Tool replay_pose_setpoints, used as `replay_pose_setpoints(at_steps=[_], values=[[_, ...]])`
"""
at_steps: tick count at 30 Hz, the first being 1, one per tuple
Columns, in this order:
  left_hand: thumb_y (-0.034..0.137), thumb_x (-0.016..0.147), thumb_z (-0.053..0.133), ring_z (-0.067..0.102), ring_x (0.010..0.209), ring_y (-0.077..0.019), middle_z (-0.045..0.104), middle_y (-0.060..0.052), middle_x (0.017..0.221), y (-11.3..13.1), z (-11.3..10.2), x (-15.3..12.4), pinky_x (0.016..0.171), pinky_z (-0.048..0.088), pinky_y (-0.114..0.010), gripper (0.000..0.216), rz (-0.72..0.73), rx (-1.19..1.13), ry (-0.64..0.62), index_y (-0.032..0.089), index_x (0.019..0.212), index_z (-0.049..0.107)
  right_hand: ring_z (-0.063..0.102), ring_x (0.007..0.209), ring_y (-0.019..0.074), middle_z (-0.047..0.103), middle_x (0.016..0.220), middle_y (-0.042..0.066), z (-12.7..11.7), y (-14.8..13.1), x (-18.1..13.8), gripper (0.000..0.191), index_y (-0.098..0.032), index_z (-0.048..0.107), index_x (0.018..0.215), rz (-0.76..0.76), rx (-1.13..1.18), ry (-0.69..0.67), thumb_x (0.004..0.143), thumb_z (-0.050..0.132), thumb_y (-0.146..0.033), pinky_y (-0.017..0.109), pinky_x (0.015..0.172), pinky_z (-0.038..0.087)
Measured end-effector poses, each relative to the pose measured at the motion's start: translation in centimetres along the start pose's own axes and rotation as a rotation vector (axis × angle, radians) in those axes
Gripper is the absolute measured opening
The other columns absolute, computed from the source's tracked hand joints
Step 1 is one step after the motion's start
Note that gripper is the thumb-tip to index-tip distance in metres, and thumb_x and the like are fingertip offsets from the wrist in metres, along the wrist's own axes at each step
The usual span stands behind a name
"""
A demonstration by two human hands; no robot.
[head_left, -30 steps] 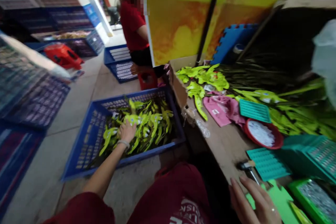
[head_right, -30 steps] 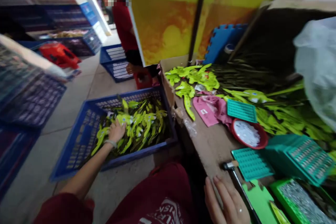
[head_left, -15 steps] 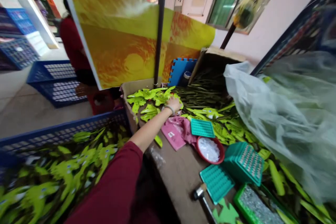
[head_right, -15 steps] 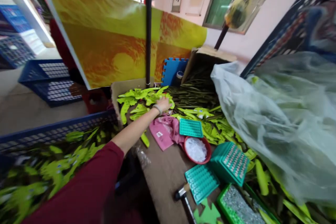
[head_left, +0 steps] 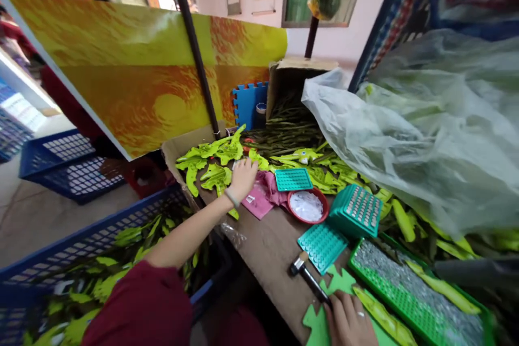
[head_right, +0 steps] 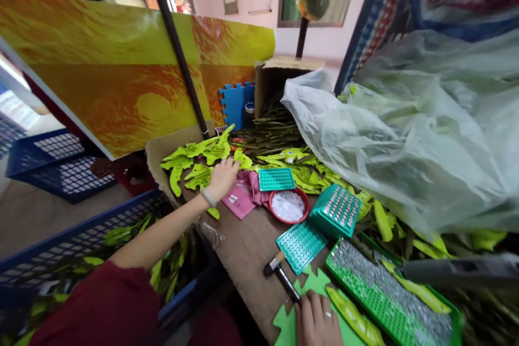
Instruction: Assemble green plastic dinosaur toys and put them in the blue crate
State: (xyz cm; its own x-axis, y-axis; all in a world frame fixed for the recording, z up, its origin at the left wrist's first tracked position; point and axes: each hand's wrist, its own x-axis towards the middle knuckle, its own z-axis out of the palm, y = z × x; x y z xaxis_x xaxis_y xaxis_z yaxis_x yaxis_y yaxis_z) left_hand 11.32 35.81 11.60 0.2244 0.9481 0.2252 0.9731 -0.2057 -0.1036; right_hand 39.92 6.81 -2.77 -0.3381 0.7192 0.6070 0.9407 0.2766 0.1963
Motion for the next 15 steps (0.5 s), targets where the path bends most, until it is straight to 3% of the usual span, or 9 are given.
replay_pose_setpoints(at_steps=[5, 8, 11, 13, 15], values=[[0.016, 0.100, 0.041, 0.058, 0.122, -0.0311, 0.058, -0.019, 0.141, 0.8, -2.3, -8.3, 0.095, 0.053, -0.040, 0.045, 0.188, 0.019, 0.001, 0.011, 0.142, 0.054, 0.067, 0.093, 0.0302, 0.072, 0.100, 0.016, -2.0, -0.6, 4.3, 0.023, -0.012, 0.069, 0.095, 0.060, 0.004, -0.208, 0.088, 0.050, 0.000, 0.041, 0.072, 0.055], [0.019, 0.100, 0.043, 0.062, 0.117, -0.0308, 0.064, -0.018, 0.134, 1.5, -3.3, -11.7, 0.094, 0.054, -0.040, 0.044, 0.254, 0.003, 0.061, 0.010, 0.141, 0.056, 0.066, 0.099, 0.0291, 0.070, 0.109, 0.017, -3.1, -0.5, 7.4, 0.015, -0.014, 0.068, 0.097, 0.218, 0.208, -0.248, 0.094, 0.054, -0.011, 0.042, 0.078, 0.056], [0.014, 0.098, 0.043, 0.064, 0.117, -0.0335, 0.066, -0.017, 0.134, 3.5, -4.4, -15.7, 0.089, 0.055, -0.043, 0.047, 0.304, 0.002, 0.112, 0.013, 0.143, 0.058, 0.066, 0.093, 0.0240, 0.069, 0.104, 0.012, -4.8, -1.8, 10.3, 0.025, -0.019, 0.067, 0.105, 0.661, 0.895, -0.234, 0.100, 0.052, -0.039, 0.038, 0.075, 0.058], [0.011, 0.097, 0.043, 0.064, 0.119, -0.0347, 0.064, -0.017, 0.138, 5.4, -5.1, -18.8, 0.087, 0.055, -0.044, 0.051, 0.357, -0.058, 0.087, 0.017, 0.146, 0.055, 0.068, 0.085, 0.0208, 0.069, 0.103, 0.009, -5.9, -3.2, 11.8, 0.037, -0.022, 0.063, 0.117, 0.981, 1.444, -0.266, 0.096, 0.056, -0.052, 0.033, 0.064, 0.058], [0.007, 0.094, 0.043, 0.062, 0.125, -0.0358, 0.060, -0.018, 0.145, 7.4, -5.5, -21.9, 0.089, 0.055, -0.046, 0.058, 0.439, -0.165, -0.002, 0.019, 0.150, 0.051, 0.068, 0.081, 0.0191, 0.070, 0.105, 0.007, -6.7, -4.4, 12.5, 0.053, -0.023, 0.056, 0.126, 1.202, 1.762, -0.270, 0.086, 0.067, -0.056, 0.029, 0.059, 0.057]])
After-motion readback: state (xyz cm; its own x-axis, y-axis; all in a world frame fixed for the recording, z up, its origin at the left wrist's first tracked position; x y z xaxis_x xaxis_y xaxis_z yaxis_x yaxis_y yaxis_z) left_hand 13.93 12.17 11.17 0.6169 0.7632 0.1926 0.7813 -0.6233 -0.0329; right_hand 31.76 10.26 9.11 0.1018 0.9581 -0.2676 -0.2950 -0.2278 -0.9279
